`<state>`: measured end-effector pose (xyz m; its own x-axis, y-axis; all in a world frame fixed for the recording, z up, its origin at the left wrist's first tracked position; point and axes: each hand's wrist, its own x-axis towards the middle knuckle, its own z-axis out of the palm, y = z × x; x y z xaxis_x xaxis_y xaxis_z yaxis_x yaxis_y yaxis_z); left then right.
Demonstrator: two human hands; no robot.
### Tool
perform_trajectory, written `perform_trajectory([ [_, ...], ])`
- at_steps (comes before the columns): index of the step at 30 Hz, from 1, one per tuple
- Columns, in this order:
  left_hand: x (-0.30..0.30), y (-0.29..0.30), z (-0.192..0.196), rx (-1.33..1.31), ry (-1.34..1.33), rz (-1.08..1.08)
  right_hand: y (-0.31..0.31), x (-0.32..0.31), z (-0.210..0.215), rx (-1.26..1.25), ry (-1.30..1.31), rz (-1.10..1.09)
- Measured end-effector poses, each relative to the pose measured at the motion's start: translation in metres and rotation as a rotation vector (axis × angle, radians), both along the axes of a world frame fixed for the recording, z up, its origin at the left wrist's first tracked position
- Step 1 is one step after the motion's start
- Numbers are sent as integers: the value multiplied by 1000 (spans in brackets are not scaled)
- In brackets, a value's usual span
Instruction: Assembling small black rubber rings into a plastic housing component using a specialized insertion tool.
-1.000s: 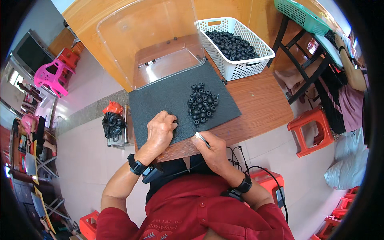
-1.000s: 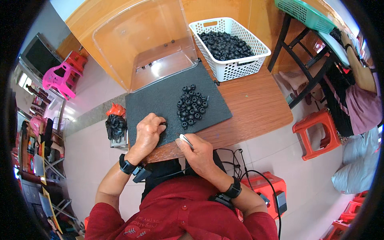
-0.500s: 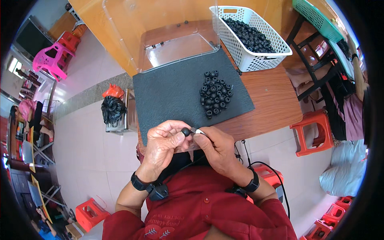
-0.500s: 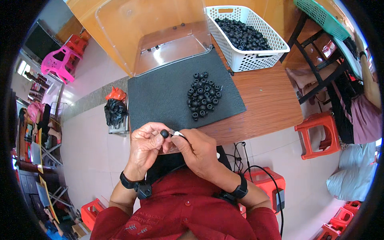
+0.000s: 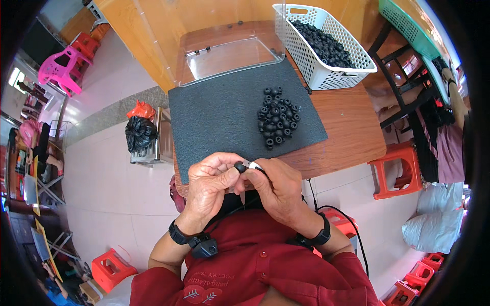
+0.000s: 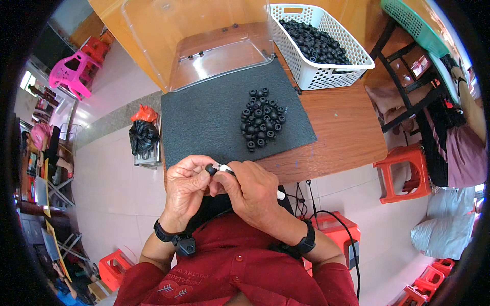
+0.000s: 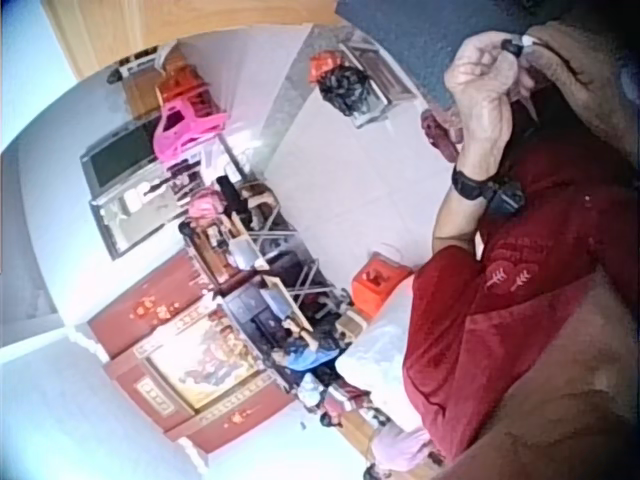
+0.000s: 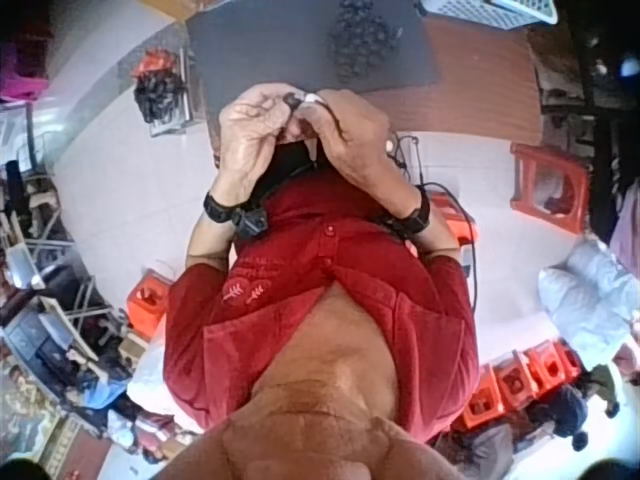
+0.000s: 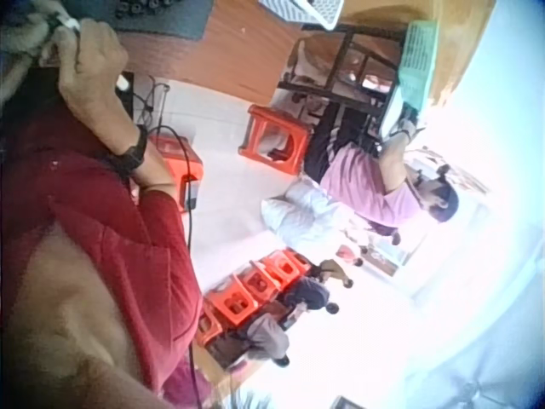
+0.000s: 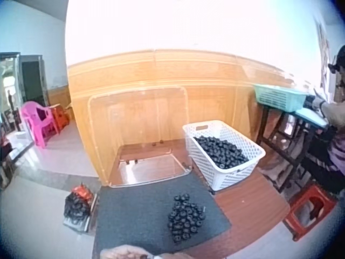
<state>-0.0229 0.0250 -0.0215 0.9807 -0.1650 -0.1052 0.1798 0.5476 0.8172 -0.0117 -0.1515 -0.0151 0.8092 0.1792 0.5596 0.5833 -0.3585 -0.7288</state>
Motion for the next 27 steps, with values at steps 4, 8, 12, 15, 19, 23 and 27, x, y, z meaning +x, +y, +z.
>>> perform_trajectory([
  [4, 0, 0, -2, 2, 8, 3, 1, 1, -1, -6, -7, -5],
  [8, 1, 0, -6, -5, 9, 6, 2, 0, 2, -32, -3, -4],
  [12, 0, -1, -5, -15, 25, 13, 2, 0, 1, -94, -51, -21],
  [15, -1, -2, -3, -12, 28, 20, 3, 0, -1, -122, -100, -60],
  [19, -3, -5, -1, -5, 19, 39, 3, 0, -1, -161, -191, -112],
  [23, -6, -6, -1, 10, -20, 52, -1, -1, 2, -214, -258, -146],
  [27, -7, -10, -2, -1, -20, 82, -2, -1, -2, -242, -321, -177],
])
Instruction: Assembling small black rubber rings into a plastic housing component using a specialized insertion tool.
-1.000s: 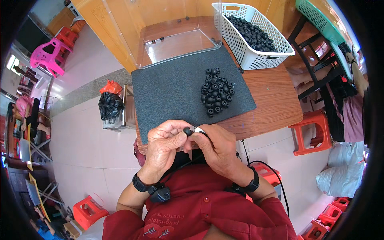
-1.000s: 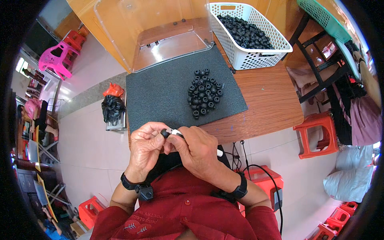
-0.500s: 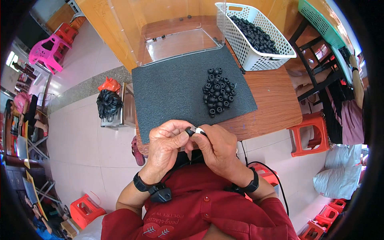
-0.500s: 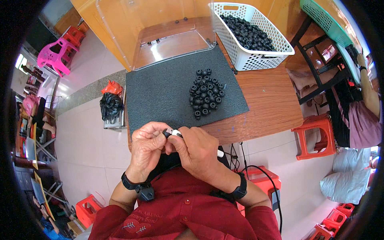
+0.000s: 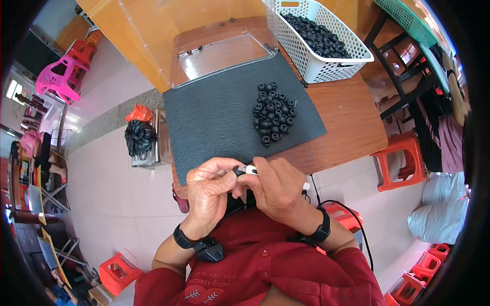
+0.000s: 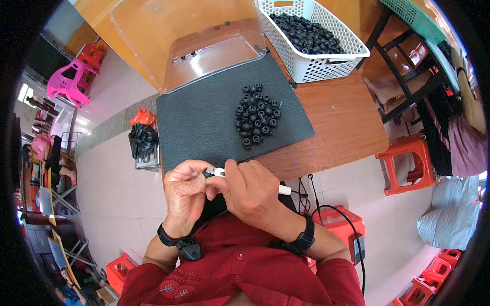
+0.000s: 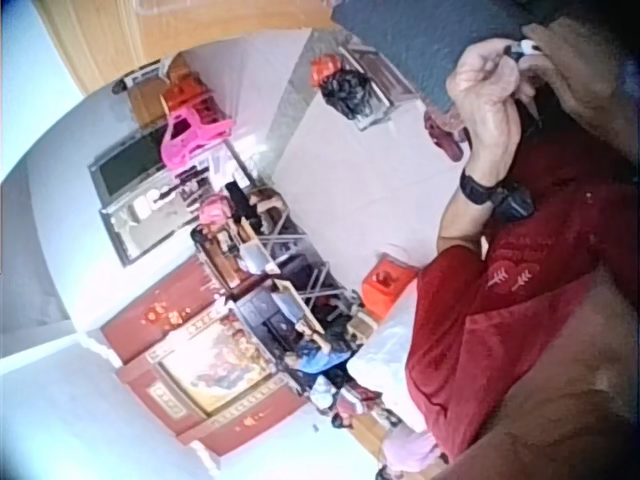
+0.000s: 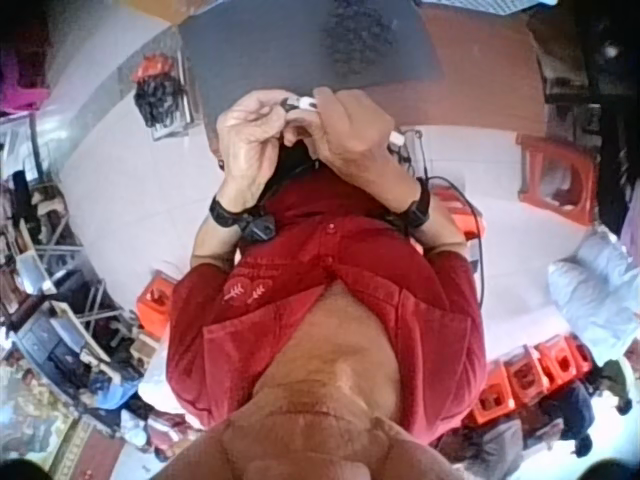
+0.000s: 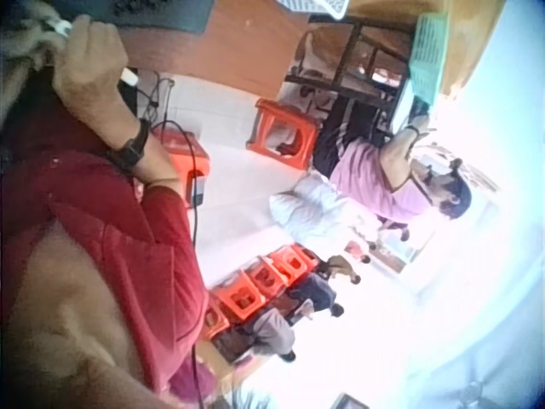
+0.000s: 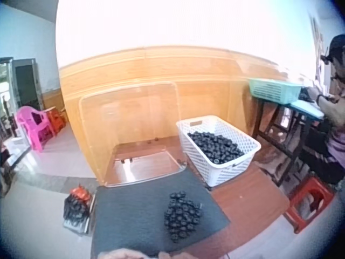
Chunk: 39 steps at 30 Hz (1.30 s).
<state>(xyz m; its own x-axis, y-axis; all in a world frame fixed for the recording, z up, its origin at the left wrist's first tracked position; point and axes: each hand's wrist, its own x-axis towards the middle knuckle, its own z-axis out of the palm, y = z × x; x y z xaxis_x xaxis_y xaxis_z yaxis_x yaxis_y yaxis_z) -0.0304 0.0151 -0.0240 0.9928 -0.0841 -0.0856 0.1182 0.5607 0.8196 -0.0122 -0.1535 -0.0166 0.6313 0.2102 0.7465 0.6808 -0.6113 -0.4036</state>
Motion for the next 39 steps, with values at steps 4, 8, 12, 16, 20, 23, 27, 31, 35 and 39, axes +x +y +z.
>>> perform_trajectory([
  [4, 1, -1, -2, 24, 25, 16, -3, 0, 1, -46, 14, 22],
  [8, 0, -2, -1, 74, 93, 20, -1, -1, -3, -54, 1, 30],
  [12, 2, -4, 0, -44, 83, -10, 3, 2, -11, 110, 71, 82],
  [16, 5, -4, -1, -34, 4, -12, 2, 1, -12, 329, 272, 142],
  [20, 6, -2, 2, 11, 0, -20, -2, 0, -7, 456, 380, 136],
  [23, 5, -3, 2, 25, 25, 20, -2, -1, -6, 501, 470, 183],
  [27, 6, -5, -1, 130, -78, 42, -1, -4, -3, 601, 651, 261],
  [31, 5, -6, -1, 207, -115, 65, -4, -6, -4, 621, 804, 307],
  [35, 4, -5, -7, 100, -47, 34, -1, -7, -3, 702, 791, 276],
  [39, 6, -3, -10, 45, -11, -10, -3, -8, -2, 755, 874, 296],
])
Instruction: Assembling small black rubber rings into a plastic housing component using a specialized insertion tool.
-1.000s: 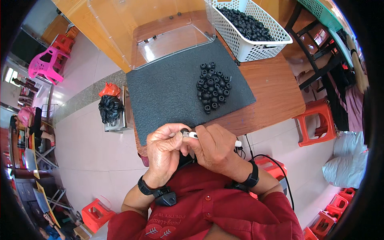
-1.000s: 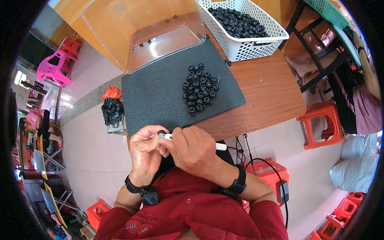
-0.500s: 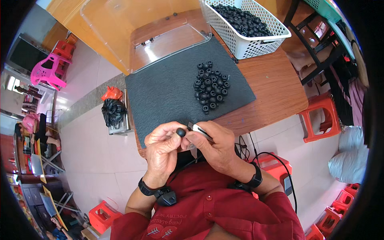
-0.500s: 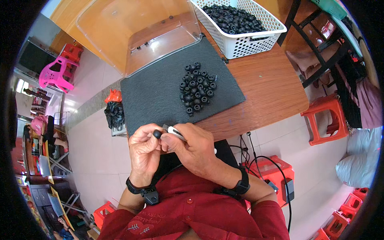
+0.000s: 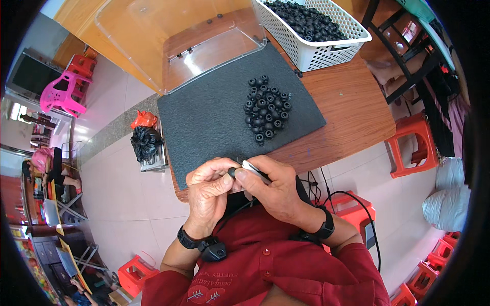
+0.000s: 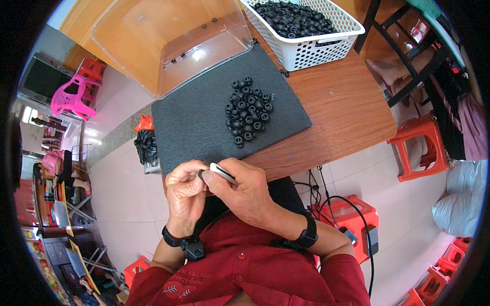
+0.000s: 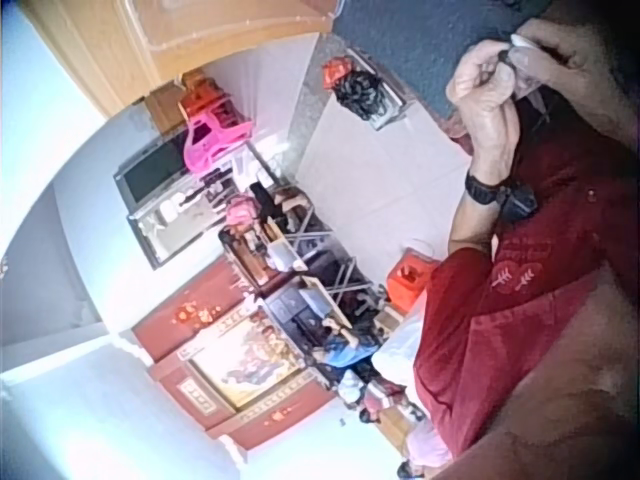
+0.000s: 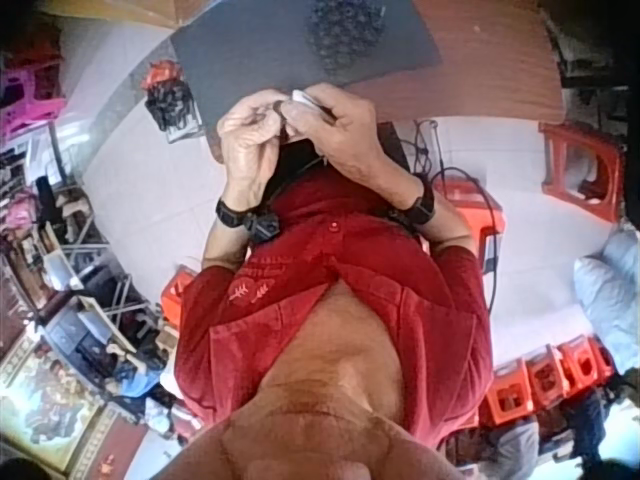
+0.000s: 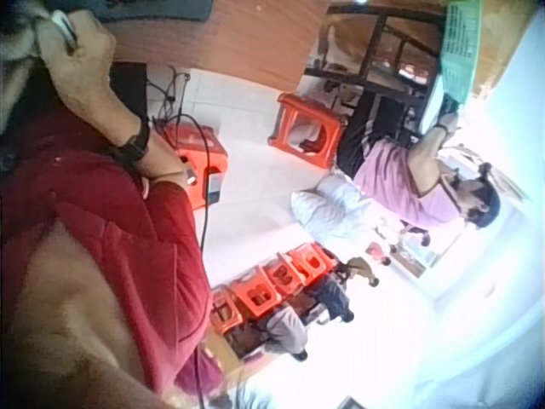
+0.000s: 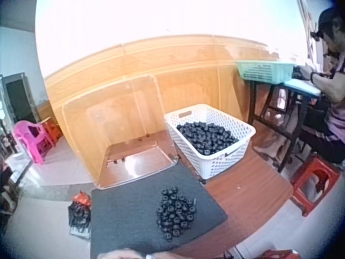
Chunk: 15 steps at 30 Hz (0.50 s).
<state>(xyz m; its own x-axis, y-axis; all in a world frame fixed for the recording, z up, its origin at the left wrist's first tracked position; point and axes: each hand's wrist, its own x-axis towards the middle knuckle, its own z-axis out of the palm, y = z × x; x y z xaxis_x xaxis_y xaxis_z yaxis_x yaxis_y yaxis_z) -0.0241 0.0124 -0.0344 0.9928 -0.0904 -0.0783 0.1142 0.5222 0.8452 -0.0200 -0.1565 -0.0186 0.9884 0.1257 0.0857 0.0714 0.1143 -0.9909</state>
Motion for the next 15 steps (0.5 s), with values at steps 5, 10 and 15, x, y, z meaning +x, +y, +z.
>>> perform_trajectory([
  [5, 4, 0, 1, -60, 25, -100, -2, 1, 0, 117, 34, 3],
  [10, 3, -2, 0, -58, 62, -30, -1, 5, -11, -101, -207, -64],
  [15, 2, 1, -2, -34, 63, 7, -2, 8, -14, -362, -455, -125],
])
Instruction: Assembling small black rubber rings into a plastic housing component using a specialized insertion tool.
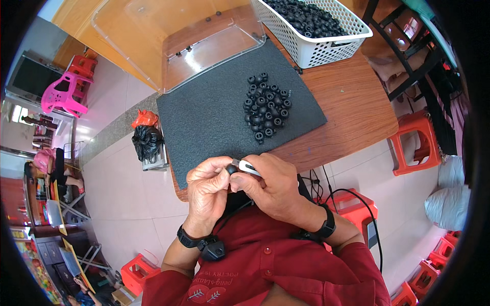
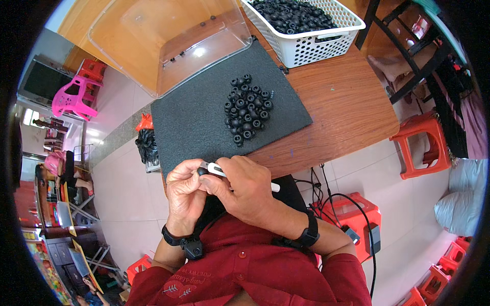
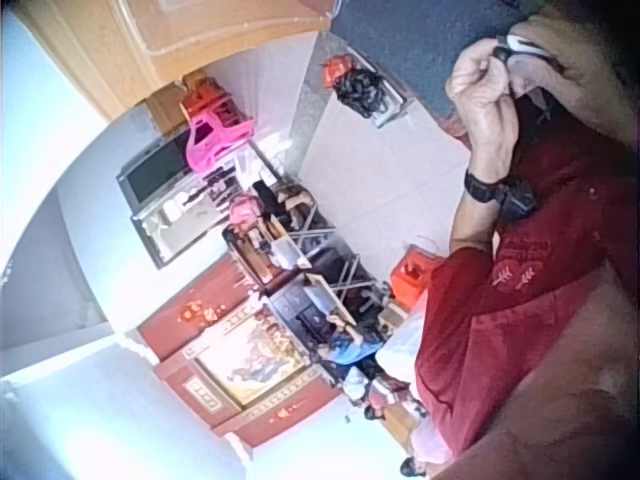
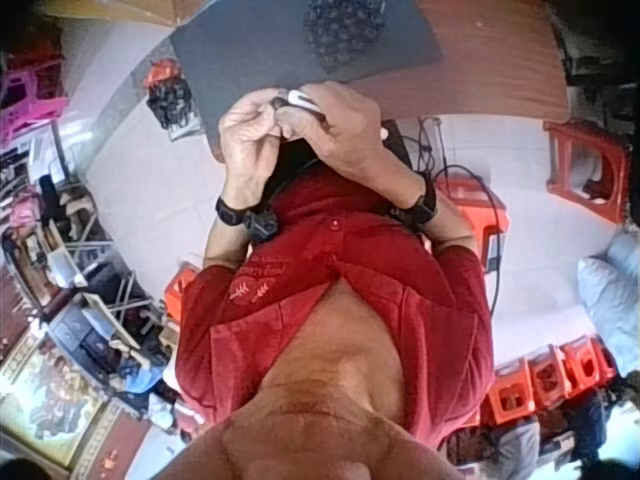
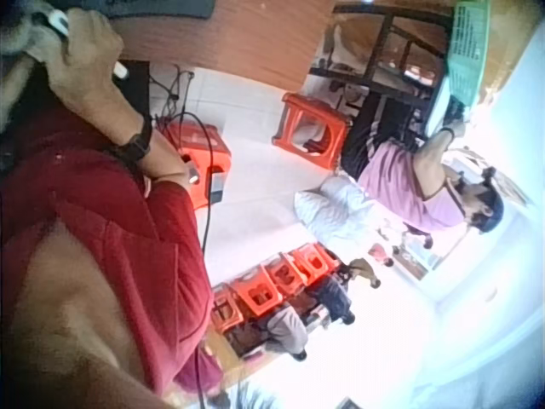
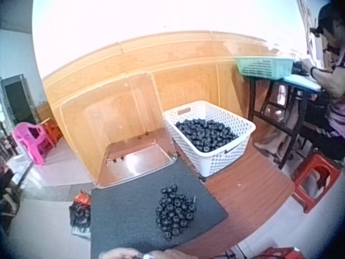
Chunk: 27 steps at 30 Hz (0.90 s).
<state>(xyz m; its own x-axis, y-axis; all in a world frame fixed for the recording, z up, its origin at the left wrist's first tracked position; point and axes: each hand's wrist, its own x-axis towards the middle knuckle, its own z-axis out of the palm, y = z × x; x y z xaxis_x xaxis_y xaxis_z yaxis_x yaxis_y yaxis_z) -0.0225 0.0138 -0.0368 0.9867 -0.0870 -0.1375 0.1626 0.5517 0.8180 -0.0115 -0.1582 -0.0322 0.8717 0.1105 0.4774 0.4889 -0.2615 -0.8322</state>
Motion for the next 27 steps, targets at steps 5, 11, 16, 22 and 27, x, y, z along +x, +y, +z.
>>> perform_trajectory([
  [5, -2, 2, 3, 43, 13, 14, 0, 1, -2, -125, -134, -89],
  [11, -1, 1, 7, 60, 21, -14, 1, 1, -3, -182, -206, -120],
  [16, -1, 0, 8, 58, 40, -32, 0, 1, -3, -197, -255, -142],
  [22, -1, 2, 7, 40, 84, -63, -2, -1, -2, -262, -284, -146],
  [27, 3, 2, 10, 102, 98, -63, -6, 1, -3, -253, -294, -128],
])
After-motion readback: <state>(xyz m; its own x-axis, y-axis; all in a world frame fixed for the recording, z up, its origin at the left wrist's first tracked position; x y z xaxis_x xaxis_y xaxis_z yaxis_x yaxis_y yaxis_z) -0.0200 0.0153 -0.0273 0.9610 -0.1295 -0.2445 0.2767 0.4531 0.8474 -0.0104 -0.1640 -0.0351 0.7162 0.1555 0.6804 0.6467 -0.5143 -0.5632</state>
